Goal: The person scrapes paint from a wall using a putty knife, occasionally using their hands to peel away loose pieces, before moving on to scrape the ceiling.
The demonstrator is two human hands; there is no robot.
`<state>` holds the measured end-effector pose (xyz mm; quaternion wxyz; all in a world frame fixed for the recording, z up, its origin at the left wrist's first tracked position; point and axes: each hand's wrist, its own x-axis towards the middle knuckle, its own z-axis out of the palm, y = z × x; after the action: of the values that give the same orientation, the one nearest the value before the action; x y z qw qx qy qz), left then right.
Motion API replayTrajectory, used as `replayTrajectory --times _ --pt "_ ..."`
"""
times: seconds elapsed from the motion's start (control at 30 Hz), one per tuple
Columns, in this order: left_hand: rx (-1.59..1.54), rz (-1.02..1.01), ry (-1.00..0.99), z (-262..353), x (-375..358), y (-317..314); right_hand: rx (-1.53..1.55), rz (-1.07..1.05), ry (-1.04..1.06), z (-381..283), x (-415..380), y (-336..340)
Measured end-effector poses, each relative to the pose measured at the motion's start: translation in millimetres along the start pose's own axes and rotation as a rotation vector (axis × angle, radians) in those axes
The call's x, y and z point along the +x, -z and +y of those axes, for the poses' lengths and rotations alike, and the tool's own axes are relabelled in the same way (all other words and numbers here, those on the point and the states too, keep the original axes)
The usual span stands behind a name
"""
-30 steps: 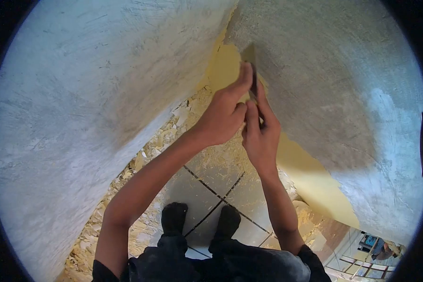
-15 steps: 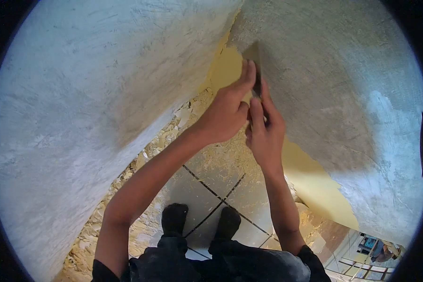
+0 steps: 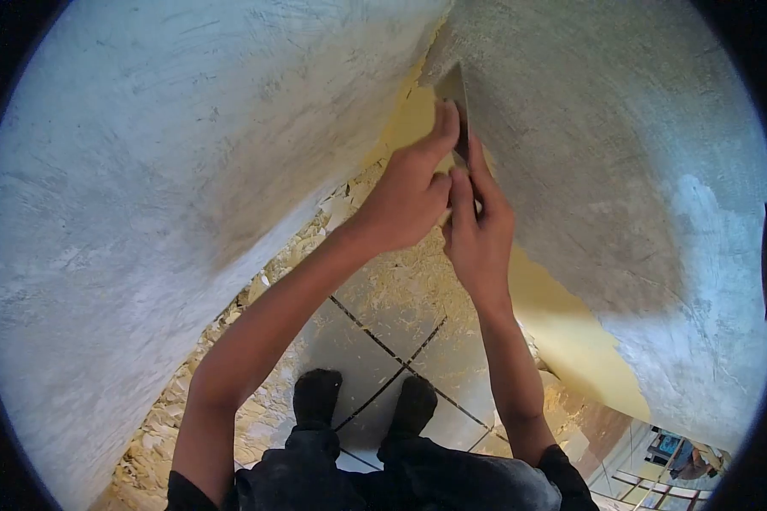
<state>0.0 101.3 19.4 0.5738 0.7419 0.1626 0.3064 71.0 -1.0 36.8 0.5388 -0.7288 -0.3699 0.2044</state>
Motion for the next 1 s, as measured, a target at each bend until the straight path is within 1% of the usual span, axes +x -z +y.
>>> replayTrajectory --times 0.03,0.07,0.1,0.13,0.2,0.23,0.27,0.3,0.33,0.37,0.4,0.5,0.57,0.63,0.7,0.77,0.8,0.83,0.87,0.9,0.93,0.97,1.0 --pt "0.004 -0.007 -0.001 -2 -1 -2 -0.019 0.006 -0.057 -2 -11 6" --pt "0.180 -0.020 -0.102 -6 0 -7 -0.039 0.009 -0.106 -4 -15 9" --pt "0.353 -0.026 -0.199 -9 1 -10 -0.040 0.008 -0.099 0 -5 6" --pt "0.347 -0.027 -0.192 -8 3 -9 0.000 0.022 -0.050 8 6 2" --pt "-0.022 0.013 0.030 -7 10 -7 0.032 0.036 -0.011 11 6 2" --pt "-0.020 0.014 0.025 -5 6 -6 -0.053 0.008 0.001 5 4 1" --pt "0.016 -0.003 -0.030 -3 -2 -5 -0.134 -0.014 0.006 1 2 1" --pt "0.053 -0.021 -0.089 -1 -4 -3 -0.128 -0.007 0.010 0 -1 2" --pt "0.058 -0.019 -0.099 -4 2 -3 -0.053 0.026 -0.036 1 -4 4" --pt "0.145 -0.006 -0.115 -8 8 -6 0.017 0.051 -0.088 4 -6 6" --pt "0.223 -0.001 -0.118 -10 7 -11 0.012 0.049 -0.102 7 -8 5" --pt "0.162 -0.003 -0.106 -12 -5 -10 -0.024 0.025 -0.055 10 -8 4" --pt "0.208 -0.016 -0.133 -10 -2 -12 0.001 0.026 -0.071 6 -16 7" --pt "0.239 -0.031 -0.138 -9 -1 -14 0.009 0.027 -0.088 9 -3 5" --pt "0.098 -0.014 -0.090 -9 5 -13 0.011 0.029 -0.109 13 -4 6" --pt "0.135 -0.034 -0.129 -10 -3 -10 -0.094 0.000 0.022 14 -6 4" --pt "0.169 -0.060 -0.158 -10 -6 -8 -0.087 0.005 0.024 11 -5 5" --pt "0.174 -0.058 -0.162 -11 1 -7 -0.024 0.009 -0.023 8 -3 6" --pt "0.213 -0.005 -0.140 -13 8 -8 0.035 0.011 -0.076 6 -3 7" --pt "0.245 0.041 -0.110 -14 10 -11 0.034 0.010 -0.086 9 -1 4" --pt "0.240 0.039 -0.102 -14 6 -11 0.010 0.004 -0.031 14 5 -3" --pt "0.156 0.057 -0.068 -14 4 -7 -0.011 -0.005 0.040 16 12 -7" --pt "0.075 0.069 -0.033 -14 2 -3 -0.007 -0.007 0.046 14 7 -5"
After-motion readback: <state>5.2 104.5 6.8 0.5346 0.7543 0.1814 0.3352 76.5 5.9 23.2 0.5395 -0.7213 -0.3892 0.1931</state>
